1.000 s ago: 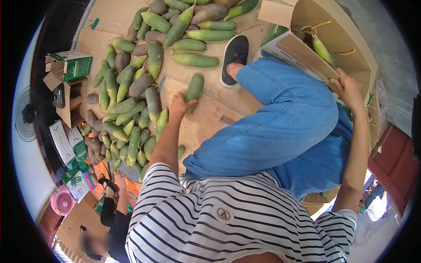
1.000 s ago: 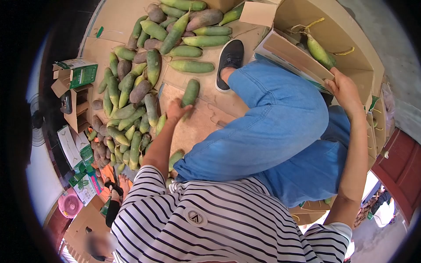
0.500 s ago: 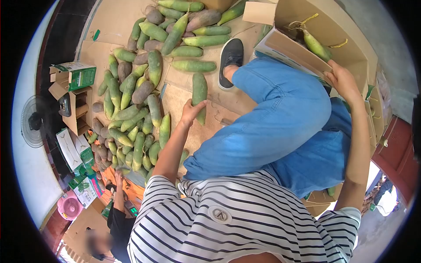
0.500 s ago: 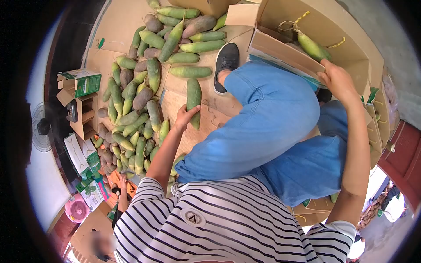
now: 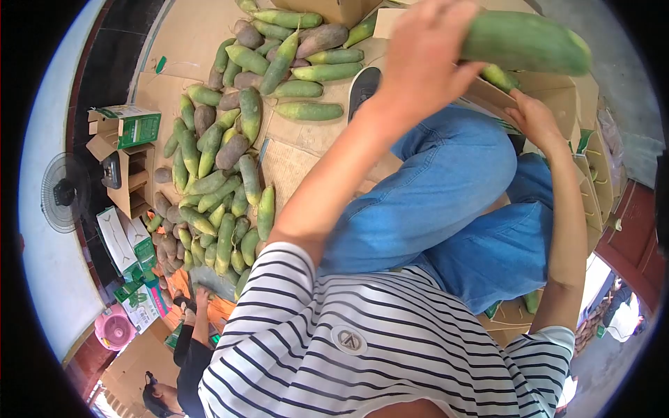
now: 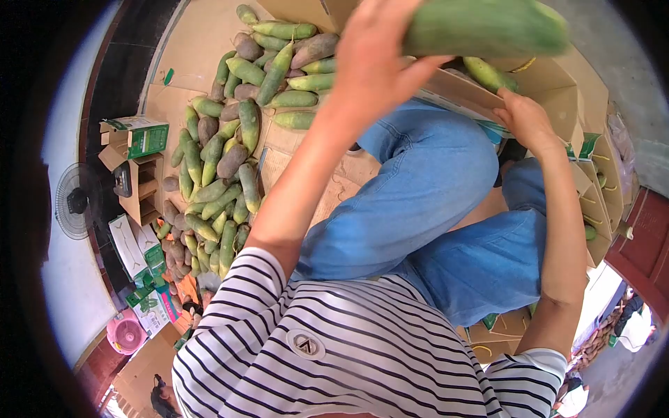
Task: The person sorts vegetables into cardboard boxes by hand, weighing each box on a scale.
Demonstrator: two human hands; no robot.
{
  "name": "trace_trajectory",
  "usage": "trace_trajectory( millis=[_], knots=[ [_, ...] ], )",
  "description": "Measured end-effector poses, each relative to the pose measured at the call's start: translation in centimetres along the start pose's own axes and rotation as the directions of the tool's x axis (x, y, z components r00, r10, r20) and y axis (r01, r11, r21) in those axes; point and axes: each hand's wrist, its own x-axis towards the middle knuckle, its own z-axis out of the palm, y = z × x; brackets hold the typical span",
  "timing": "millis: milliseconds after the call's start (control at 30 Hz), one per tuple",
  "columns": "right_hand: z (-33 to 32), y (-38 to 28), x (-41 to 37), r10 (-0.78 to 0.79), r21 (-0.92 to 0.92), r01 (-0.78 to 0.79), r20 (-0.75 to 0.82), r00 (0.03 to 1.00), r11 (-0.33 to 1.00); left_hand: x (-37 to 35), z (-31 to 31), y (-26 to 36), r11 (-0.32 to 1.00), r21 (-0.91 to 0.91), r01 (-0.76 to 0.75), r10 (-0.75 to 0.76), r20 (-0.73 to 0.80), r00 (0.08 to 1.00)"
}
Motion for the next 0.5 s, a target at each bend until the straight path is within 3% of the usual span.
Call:
trace_trajectory(
  millis=[100, 200, 233, 333, 433, 500],
  knots=[
    [0.1, -0.1, -0.2, 0.017, -0.026, -0.018, -0.021, 1.000, 1.000, 3.0, 1.7, 1.7, 0.999, 0.050, 0.015, -0.030, 0.315, 0.949],
    [-0.2, -0.1, -0.1, -0.005, -0.025, 0.004, -0.021, 1.000, 1.000, 0.5, 4.8, 0.7, 0.993, 0.099, 0.068, -0.088, 0.204, 0.975],
    [-0.1, 0.0, -0.1, -0.016, -0.014, 0.015, -0.016, 1.000, 1.000, -0.9, 4.6, -0.1, 0.997, 0.070, 0.026, -0.035, 0.130, 0.991],
    [0.0, 0.3, -0.2, -0.055, -0.010, 0.055, -0.071, 0.996, 0.998, -5.0, 1.4, -0.7, 0.990, 0.007, 0.140, -0.138, 0.189, 0.972],
    [-0.2, 0.3, 0.0, 0.002, -0.027, -0.002, 0.002, 1.000, 1.000, -12.0, -1.5, -2.7, 0.938, 0.074, 0.340, -0.338, 0.421, 0.842],
    [-0.3, 0.1, 0.0, 0.030, -0.018, -0.030, 0.011, 0.999, 0.999, -15.4, -4.1, -2.7, 0.779, 0.116, 0.617, -0.522, 0.666, 0.533]
  ],
)
